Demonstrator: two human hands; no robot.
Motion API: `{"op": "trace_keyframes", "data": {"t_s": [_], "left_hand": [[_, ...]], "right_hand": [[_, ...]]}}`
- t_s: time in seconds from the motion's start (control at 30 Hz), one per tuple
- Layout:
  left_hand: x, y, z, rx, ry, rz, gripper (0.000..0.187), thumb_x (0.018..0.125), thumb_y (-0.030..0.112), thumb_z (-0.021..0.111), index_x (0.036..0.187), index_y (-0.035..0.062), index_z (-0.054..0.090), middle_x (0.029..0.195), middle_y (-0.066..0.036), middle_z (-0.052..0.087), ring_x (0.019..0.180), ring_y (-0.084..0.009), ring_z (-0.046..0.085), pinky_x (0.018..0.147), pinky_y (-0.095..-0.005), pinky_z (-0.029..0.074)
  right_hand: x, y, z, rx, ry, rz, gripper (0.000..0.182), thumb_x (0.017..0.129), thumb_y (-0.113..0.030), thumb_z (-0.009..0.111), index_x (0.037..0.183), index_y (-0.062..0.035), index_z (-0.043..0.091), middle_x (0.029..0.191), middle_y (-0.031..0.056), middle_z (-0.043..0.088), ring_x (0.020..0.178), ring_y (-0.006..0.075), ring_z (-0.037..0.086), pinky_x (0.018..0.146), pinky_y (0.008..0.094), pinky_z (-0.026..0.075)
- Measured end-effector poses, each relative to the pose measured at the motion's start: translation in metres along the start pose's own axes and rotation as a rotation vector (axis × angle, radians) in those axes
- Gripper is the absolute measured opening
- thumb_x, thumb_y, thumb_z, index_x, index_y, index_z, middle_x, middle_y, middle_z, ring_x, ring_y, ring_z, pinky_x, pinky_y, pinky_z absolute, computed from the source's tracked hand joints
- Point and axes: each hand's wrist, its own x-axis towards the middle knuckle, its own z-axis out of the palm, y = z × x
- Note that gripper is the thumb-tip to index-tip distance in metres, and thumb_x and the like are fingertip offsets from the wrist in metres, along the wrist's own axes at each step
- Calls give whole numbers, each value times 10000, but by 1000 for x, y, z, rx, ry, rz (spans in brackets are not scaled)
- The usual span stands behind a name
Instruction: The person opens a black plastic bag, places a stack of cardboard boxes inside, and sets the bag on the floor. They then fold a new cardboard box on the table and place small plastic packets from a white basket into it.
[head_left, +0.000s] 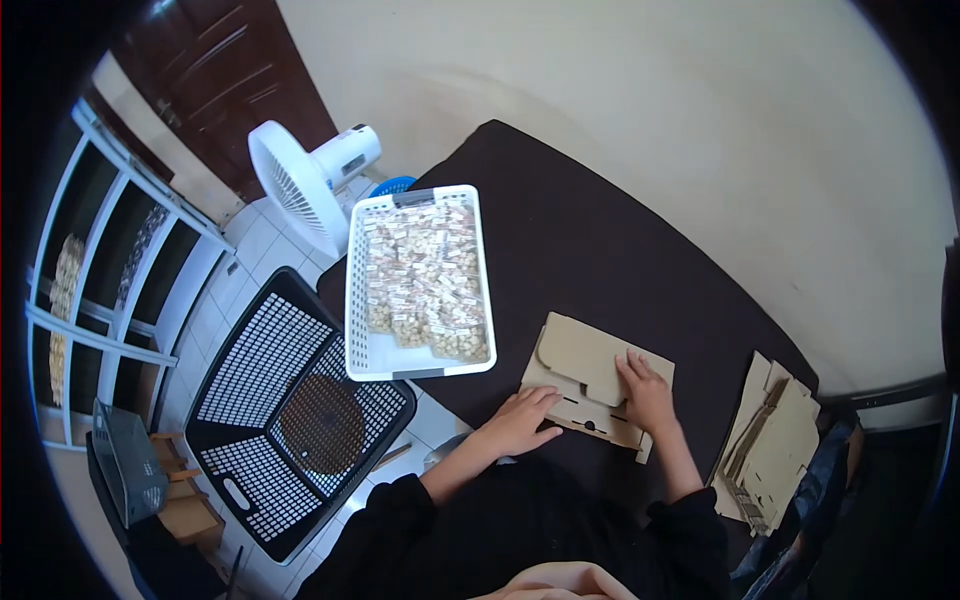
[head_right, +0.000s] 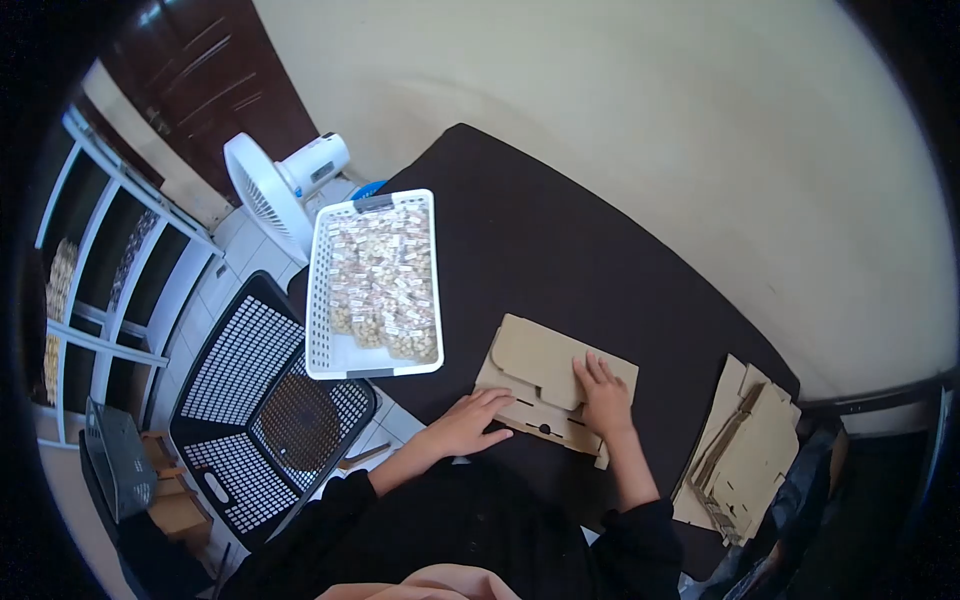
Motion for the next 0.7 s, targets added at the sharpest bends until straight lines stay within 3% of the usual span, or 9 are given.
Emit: {"op": "trace_keyframes", "data": {"t_s": [0.1,0.13,0.2,0.23,0.3,0.43,0.57,0.63,0.7], "left_hand": [[-24,9,-12,-59,16,-33,567,823,337,565,1259,24,379,1279,-161,392,1202,-302,363,981,-403,315],[-33,8,-17,-61,29,-37,567,823,337,565,1259,24,379,1279,-161,392,1202,-302,363,981,-403,315],[-51,6,-28,-147,-43,-116,592,832,363,551,1276,21,362,1276,-190,391,1191,-318,377,985,-406,312],[-60,6,-33,-146,-36,-118,592,832,363,551,1276,21,362,1276,-190,391,1191,-318,377,985,-406,312],[-79,5,-42,-187,-2,-176,606,842,381,543,1285,15,351,1266,-203,405,1173,-311,406,967,-392,342],[-112,11,-74,-425,-59,-277,580,861,383,528,1268,2,369,1212,-186,460,1104,-259,476,886,-344,422],[-127,-7,-87,-470,-13,-282,511,864,371,529,1195,-8,439,1081,-158,535,997,-226,521,829,-330,442],[-124,-14,-80,-403,-5,-334,502,866,358,528,1197,-8,434,1085,-156,529,979,-218,525,825,-325,441],[-116,-21,-67,-335,-9,-379,494,868,344,528,1200,-8,429,1088,-155,523,961,-210,530,822,-319,440]], "right_hand": [[15,34,-14,431,13,-98,640,616,57,487,1221,-152,478,1245,124,485,1143,279,464,960,326,383],[20,31,-36,529,-3,37,596,635,35,535,1208,-125,490,1145,124,560,1090,262,514,988,396,343],[33,24,-60,265,221,209,578,665,-16,595,1222,-94,463,1191,133,517,1132,268,474,1013,475,270],[42,21,-61,264,223,201,578,665,-16,595,1222,-94,463,1191,133,517,1132,268,474,1013,475,270],[56,16,-50,-21,653,255,608,691,-75,635,1255,-82,410,1298,161,383,1218,296,360,1020,518,209],[67,-15,-13,253,662,139,629,711,-128,649,1278,-95,377,1380,203,209,1269,347,240,1017,506,220],[49,-58,18,418,525,42,543,721,-150,651,1220,-88,445,1356,205,255,1245,358,277,1006,514,232],[30,-71,21,461,433,-98,438,730,-165,650,1137,-77,513,1304,193,342,1210,358,333,1001,515,241],[6,-83,19,500,414,-82,383,731,-169,651,1086,-75,544,1270,183,383,1192,353,360,1000,513,244]]}}
